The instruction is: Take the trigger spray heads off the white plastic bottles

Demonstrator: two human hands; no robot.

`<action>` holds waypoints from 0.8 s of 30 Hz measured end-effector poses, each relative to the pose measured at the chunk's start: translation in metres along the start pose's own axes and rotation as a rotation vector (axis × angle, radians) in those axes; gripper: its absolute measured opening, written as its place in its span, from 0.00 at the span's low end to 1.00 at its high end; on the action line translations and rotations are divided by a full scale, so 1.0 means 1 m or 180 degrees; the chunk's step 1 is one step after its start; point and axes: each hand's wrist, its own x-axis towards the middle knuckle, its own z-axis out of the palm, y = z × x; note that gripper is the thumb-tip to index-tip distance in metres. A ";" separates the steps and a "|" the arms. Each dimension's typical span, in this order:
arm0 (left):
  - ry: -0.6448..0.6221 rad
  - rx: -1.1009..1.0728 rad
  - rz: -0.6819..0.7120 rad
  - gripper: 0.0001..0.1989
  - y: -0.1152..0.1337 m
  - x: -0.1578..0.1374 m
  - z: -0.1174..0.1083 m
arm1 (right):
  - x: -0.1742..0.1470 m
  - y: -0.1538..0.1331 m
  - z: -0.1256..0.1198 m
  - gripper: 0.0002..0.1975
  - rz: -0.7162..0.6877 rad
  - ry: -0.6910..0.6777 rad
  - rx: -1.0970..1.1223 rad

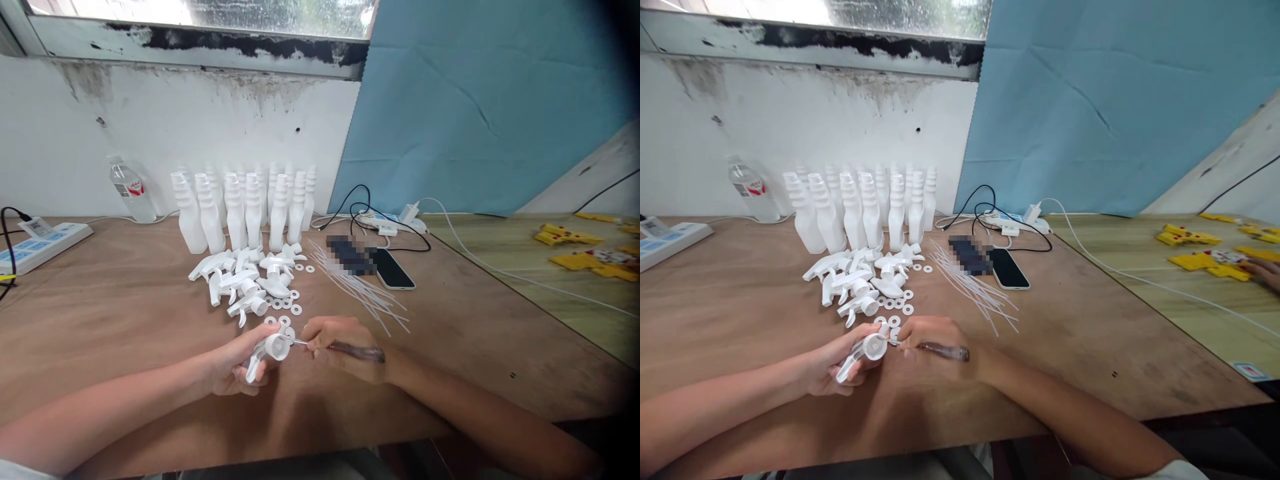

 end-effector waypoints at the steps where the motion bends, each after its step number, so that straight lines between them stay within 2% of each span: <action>1: 0.0003 0.0036 -0.0044 0.30 0.000 0.000 0.000 | 0.000 -0.001 -0.001 0.08 0.0336 0.0060 0.0370; 4: 0.0018 0.0136 -0.0115 0.31 0.000 0.000 -0.002 | 0.003 -0.001 -0.001 0.08 0.1052 0.0331 0.1483; 9: 0.0135 0.0404 -0.0047 0.31 0.000 -0.001 0.000 | 0.009 0.010 0.010 0.07 0.1400 0.0512 0.3050; 12: 0.0091 0.0567 0.0154 0.29 -0.001 -0.003 0.007 | 0.010 0.017 0.014 0.07 0.1647 0.0593 0.3532; 14: 0.0229 0.0752 0.0315 0.26 -0.001 -0.006 0.013 | 0.010 0.020 0.012 0.08 0.1762 0.0657 0.3580; 16: 0.0551 0.1243 0.0569 0.24 0.000 -0.010 0.017 | 0.009 0.022 0.007 0.08 0.1866 0.0681 0.3395; 18: 0.0974 0.2209 0.1231 0.22 0.002 -0.014 0.017 | 0.009 0.021 0.000 0.08 0.1967 0.0608 0.2798; 21: 0.1654 0.4033 0.2588 0.15 0.009 -0.022 0.009 | 0.008 0.017 -0.007 0.08 0.1994 0.0471 0.1269; 22: 0.1871 0.4510 0.2907 0.13 0.011 -0.024 0.005 | 0.007 0.016 -0.008 0.09 0.1965 0.0470 0.0751; 24: 0.2199 0.5089 0.3229 0.12 0.016 -0.028 -0.002 | 0.005 0.017 -0.009 0.10 0.1808 0.0540 -0.0152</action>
